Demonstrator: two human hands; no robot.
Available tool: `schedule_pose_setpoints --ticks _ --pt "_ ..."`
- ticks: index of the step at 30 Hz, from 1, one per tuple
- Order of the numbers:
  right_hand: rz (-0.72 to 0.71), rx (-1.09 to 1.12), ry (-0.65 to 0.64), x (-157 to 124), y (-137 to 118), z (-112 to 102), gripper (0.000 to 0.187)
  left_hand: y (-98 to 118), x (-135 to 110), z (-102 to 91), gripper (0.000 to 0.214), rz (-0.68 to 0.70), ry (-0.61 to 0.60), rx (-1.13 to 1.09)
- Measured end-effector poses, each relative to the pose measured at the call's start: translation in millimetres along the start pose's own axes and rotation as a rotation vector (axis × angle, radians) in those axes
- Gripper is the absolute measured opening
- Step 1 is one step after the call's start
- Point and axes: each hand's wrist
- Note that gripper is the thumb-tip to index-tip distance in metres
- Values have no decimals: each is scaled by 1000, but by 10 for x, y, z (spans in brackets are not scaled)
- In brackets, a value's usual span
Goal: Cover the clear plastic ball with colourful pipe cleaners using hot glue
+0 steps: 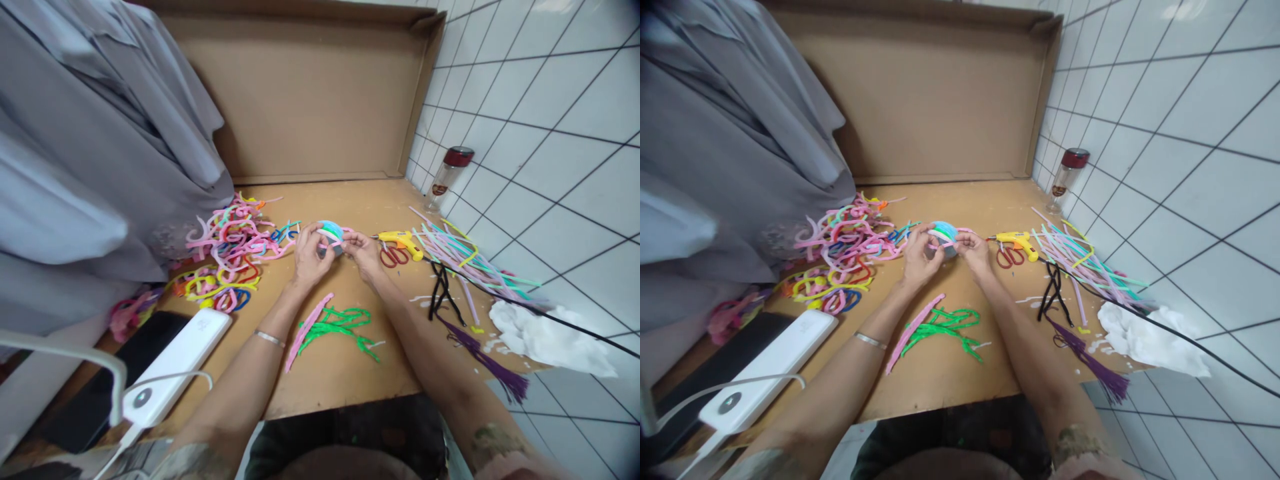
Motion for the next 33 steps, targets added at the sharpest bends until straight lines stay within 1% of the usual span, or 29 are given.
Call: schedule_pose_setpoints --ticks 4,7,10,12,14,15,18,20,22,23,25,27,29,33 --pt "47 11 -47 15 2 -33 24 -1 -3 5 8 -7 -1 2" --pt "57 24 -43 16 26 -22 25 11 -4 4 7 -5 2 8" --pt "14 -21 -28 17 46 11 19 29 0 -9 10 10 -2 -2" --pt "-63 -126 1 29 29 6 12 32 1 -19 12 11 -12 -10" --pt "-185 -312 78 53 -27 -58 7 19 -1 -25 13 -8 -21 -3" --pt "-256 -432 135 69 -69 -119 8 8 -4 -26 14 -21 -21 2" --pt "-425 -834 371 117 -204 -386 16 -33 -15 -19 16 -41 6 -9" --pt "-465 -1039 525 133 -270 -578 21 -48 -20 -13 16 -39 21 -24" --pt "-415 -1195 635 126 -302 -724 27 -47 -20 -11 16 -37 23 -29" --pt "-358 -1292 651 115 -309 -772 31 -41 -19 -12 16 -40 20 -30" --pt "-212 -1488 640 86 -314 -820 43 -30 -17 -19 17 -50 16 -32" --pt "-98 -1615 611 65 -321 -829 50 -28 -17 -27 19 -62 17 -36" --pt "-42 -1654 596 66 -329 -832 54 -36 -19 -32 20 -70 25 -43" --pt "13 -1606 630 109 -328 -876 51 -61 -21 -32 19 -67 33 -49"
Point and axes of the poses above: each hand's wrist, its own x-axis towards the middle knuckle, its own z-axis out of the palm, y = z × x, and after that the axes turned 6 degrees about y, right-handed
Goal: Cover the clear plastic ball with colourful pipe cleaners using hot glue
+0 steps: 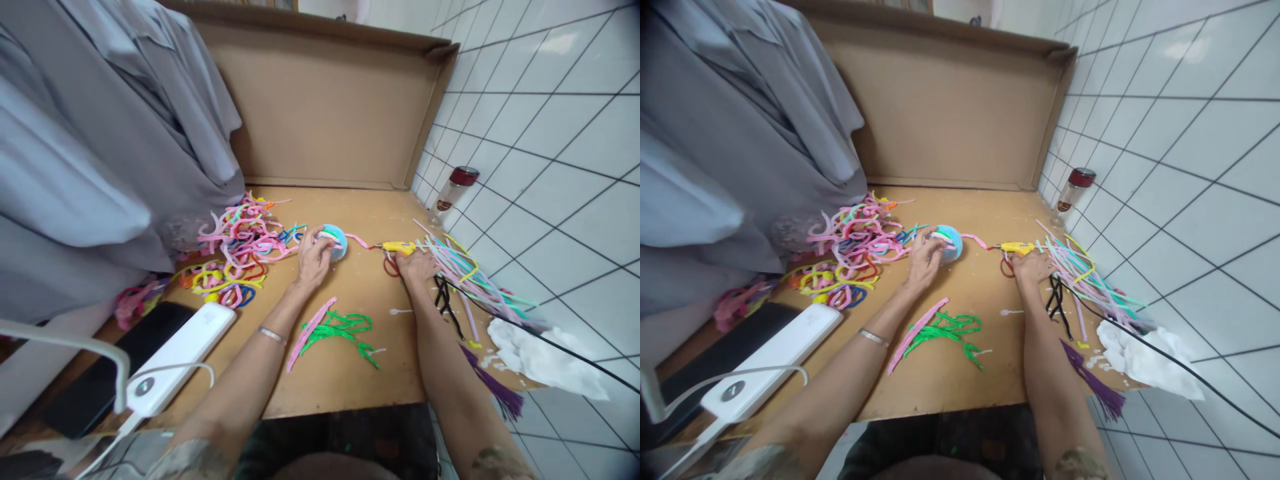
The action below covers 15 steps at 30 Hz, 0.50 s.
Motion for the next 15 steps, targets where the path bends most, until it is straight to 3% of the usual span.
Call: schedule_pose_setpoints --ticks 4,10,15 --pt "58 129 49 27 12 -5 44 -4 8 5 16 -8 -12 17" --pt "59 415 244 5 -55 -106 48 -18 7 16 12 -7 10 -3" --pt "30 555 256 -18 -136 -179 39 -46 -1 29 11 -8 25 -20"
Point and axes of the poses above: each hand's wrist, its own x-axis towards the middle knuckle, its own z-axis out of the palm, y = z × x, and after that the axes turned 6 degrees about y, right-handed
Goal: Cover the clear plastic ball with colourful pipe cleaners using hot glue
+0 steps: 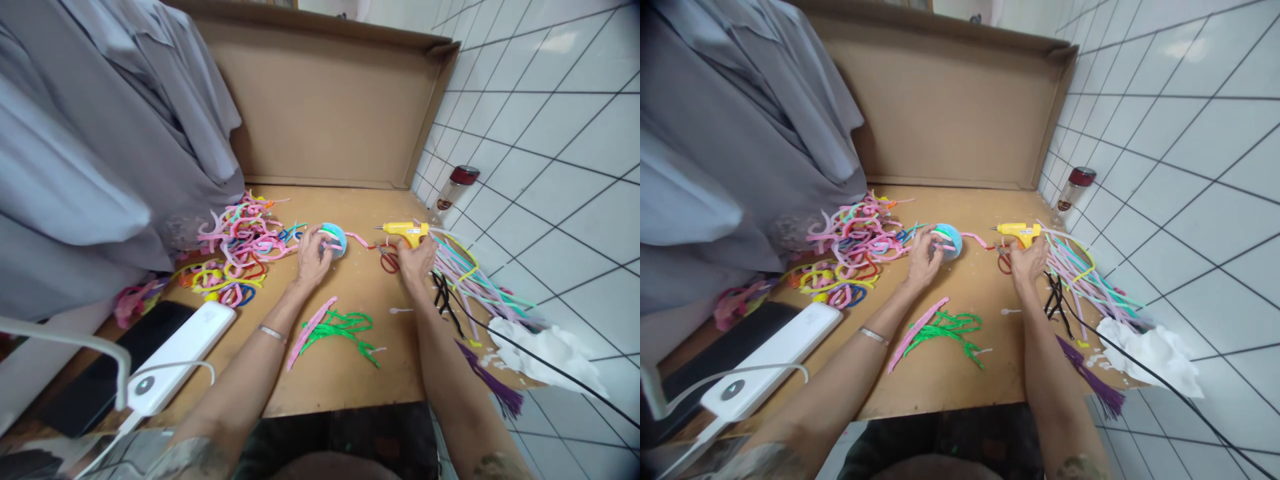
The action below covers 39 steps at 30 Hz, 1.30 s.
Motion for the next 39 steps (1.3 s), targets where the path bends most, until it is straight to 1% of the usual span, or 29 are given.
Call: schedule_pose_setpoints --ticks 5,8,12,17,21,29,39 --pt "-153 48 -31 -100 -174 -52 34 -14 0 3 13 -18 -1 -7" --pt "-262 62 -79 -202 -259 -62 27 -12 6 -1 14 -25 5 0" --pt "-336 66 -139 -316 -297 -39 22 -1 12 -11 14 -29 2 4" --pt "-372 17 -204 -371 -282 -16 26 14 14 -16 15 -34 -1 -7" --pt "-377 -7 -231 -371 -281 -22 26 17 18 -15 14 -36 1 -8" --pt "-423 27 -195 -383 -264 -10 27 24 22 -5 15 -48 4 -12" --pt "-422 -22 -228 -380 -300 -44 25 11 15 2 15 -42 7 -15"
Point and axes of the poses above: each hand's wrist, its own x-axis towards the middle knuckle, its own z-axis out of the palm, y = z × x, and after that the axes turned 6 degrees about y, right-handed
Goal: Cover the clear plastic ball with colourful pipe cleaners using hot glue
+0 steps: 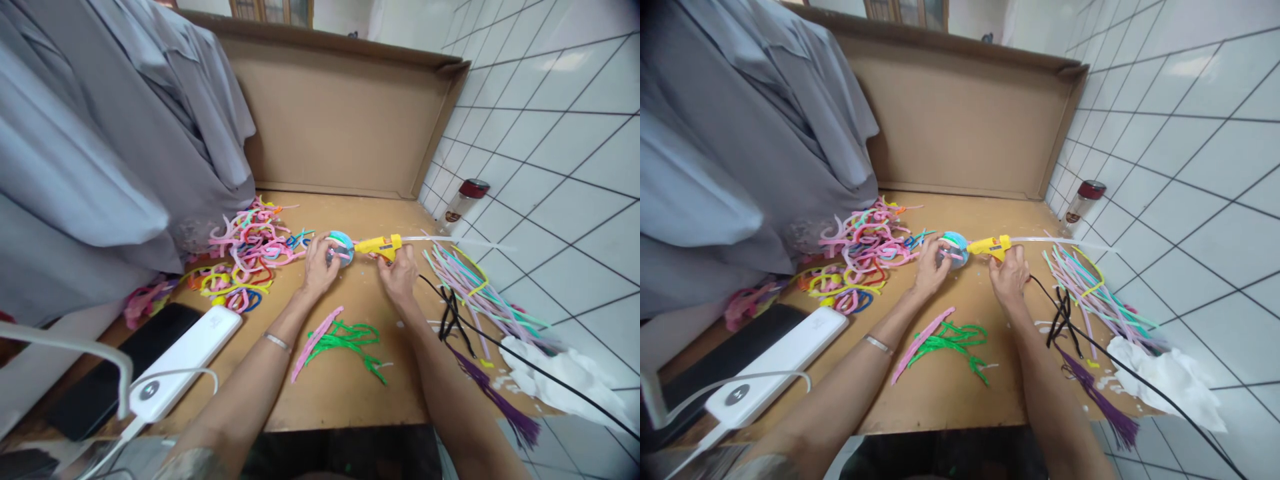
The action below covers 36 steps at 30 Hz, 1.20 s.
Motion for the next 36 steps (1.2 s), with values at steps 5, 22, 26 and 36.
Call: schedule_pose_setpoints --ticks 5,22,26,36 --pt "-11 -8 12 -8 14 7 25 8 0 -4 16 -3 -4 1" --pt "-10 -4 18 -12 30 16 24 10 8 -3 17 -16 -8 2" --pt "-7 -4 12 -3 35 8 23 11 6 -6 17 -4 -7 -5" --pt "-17 10 41 -25 25 10 22 39 14 -28 16 -13 -31 27"
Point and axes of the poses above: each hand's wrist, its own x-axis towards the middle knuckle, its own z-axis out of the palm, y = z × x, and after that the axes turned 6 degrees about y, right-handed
